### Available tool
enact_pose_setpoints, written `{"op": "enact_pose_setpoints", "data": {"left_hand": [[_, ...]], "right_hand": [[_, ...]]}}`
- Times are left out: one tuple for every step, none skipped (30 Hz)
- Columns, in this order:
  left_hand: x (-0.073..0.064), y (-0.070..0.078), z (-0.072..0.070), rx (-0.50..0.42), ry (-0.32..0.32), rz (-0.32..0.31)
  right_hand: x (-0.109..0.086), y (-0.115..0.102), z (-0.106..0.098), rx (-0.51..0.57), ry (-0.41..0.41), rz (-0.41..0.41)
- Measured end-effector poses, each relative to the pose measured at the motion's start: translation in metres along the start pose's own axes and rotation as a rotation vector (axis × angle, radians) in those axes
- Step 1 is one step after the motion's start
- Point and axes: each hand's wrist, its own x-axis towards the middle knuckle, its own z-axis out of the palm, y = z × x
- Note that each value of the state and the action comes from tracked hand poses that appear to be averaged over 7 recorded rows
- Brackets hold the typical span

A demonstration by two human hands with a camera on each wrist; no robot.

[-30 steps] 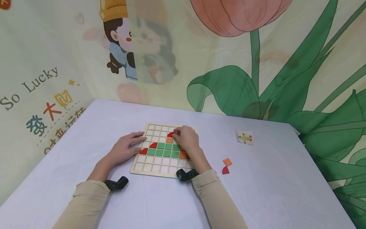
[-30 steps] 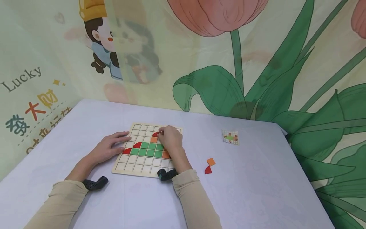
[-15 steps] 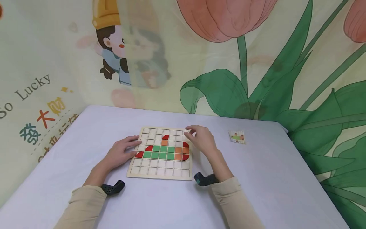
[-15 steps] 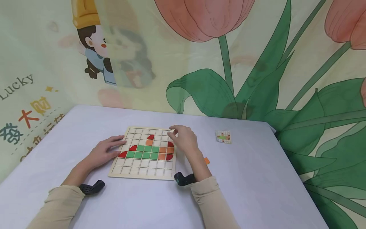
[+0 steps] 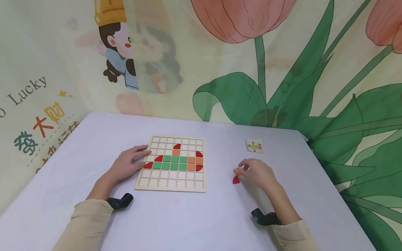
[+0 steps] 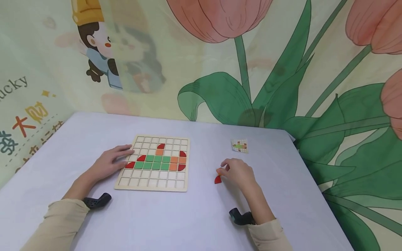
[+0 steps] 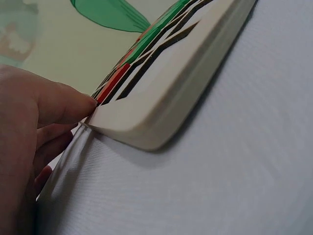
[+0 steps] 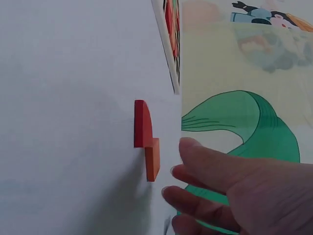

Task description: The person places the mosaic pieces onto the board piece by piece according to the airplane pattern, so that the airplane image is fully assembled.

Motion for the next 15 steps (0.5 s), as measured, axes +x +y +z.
{"op": "enact_pose_setpoints", "data": {"left_hand": [[0.0000, -0.0001, -0.0007, -0.001, 0.003, 0.002], [-0.0001, -0.0001, -0.0010, -0.001, 0.006, 0.005], [-0.0001, -0.0001, -0.0011, -0.001, 0.008, 0.008], [-0.0003, 0.0002, -0.0011, -0.002, 0.008, 0.009], [-0.0006, 0.0006, -0.0010, -0.003, 0.008, 0.008], [-0.0009, 0.0008, -0.0007, -0.002, 0.008, 0.006], [-0.0011, 0.0009, -0.0005, -0.002, 0.008, 0.003], [-0.0014, 0.0014, -0.0003, 0.000, 0.007, -0.001], [-0.0017, 0.0017, -0.0001, 0.004, 0.006, -0.003], [-0.0020, 0.0019, -0.0001, 0.002, 0.004, -0.007], [-0.0022, 0.0022, -0.0004, 0.004, 0.002, -0.009], [-0.0023, 0.0026, -0.0008, 0.004, 0.000, -0.011], [-0.0024, 0.0027, -0.0012, 0.004, -0.001, -0.009], [-0.0025, 0.0029, -0.0015, 0.003, 0.000, -0.007], [-0.0024, 0.0028, -0.0018, 0.003, 0.001, -0.005]], "right_hand": [[-0.0021, 0.0027, 0.0009, -0.021, -0.004, 0.010], [-0.0039, 0.0045, 0.0017, -0.038, -0.007, 0.019], [-0.0053, 0.0060, 0.0026, -0.054, -0.011, 0.027], [-0.0063, 0.0069, 0.0034, -0.065, -0.012, 0.034], [-0.0071, 0.0072, 0.0040, -0.070, -0.013, 0.042], [-0.0074, 0.0073, 0.0046, -0.074, -0.014, 0.051], [-0.0075, 0.0069, 0.0051, -0.078, -0.013, 0.057], [-0.0074, 0.0063, 0.0055, -0.082, -0.011, 0.061], [-0.0073, 0.0055, 0.0059, -0.088, -0.011, 0.065], [-0.0069, 0.0049, 0.0065, -0.093, -0.010, 0.068], [-0.0067, 0.0037, 0.0067, -0.097, -0.010, 0.071], [-0.0062, 0.0030, 0.0072, -0.105, -0.009, 0.071], [-0.0059, 0.0018, 0.0073, -0.112, -0.008, 0.072], [-0.0052, 0.0009, 0.0075, -0.115, -0.009, 0.074], [-0.0047, -0.0005, 0.0074, -0.116, -0.010, 0.076]]}}
